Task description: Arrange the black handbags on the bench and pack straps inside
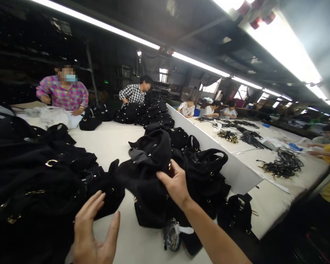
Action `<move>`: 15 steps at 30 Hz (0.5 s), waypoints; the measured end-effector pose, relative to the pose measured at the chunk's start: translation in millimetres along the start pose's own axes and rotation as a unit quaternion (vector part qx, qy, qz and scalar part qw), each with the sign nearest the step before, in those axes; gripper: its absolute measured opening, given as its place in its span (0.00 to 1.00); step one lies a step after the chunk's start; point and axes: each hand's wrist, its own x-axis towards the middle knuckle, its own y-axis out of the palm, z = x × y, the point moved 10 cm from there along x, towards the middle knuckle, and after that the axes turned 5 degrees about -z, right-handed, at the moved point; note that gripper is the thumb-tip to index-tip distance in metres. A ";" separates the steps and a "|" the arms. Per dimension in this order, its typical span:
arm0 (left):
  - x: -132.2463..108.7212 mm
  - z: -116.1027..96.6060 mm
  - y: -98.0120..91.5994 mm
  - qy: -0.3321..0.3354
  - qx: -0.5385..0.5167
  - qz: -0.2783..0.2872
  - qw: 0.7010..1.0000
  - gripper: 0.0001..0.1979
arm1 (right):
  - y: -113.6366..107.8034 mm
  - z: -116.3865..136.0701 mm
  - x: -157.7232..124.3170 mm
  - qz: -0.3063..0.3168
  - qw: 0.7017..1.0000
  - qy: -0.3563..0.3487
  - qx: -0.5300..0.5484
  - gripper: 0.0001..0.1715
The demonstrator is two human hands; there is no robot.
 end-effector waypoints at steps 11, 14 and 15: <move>12.6 127.3 99.4 -0.168 -0.032 0.151 0.974 0.32 | 28.1 -80.5 158.2 0.046 0.865 -0.048 -0.498 0.21; 22.5 173.6 161.1 -0.173 0.003 0.225 0.959 0.37 | 36.1 -166.3 162.9 0.140 0.806 0.044 -0.574 0.26; 21.5 194.2 182.1 -0.179 0.022 0.249 0.952 0.40 | 36.8 -192.2 159.4 0.158 0.797 0.070 -0.578 0.25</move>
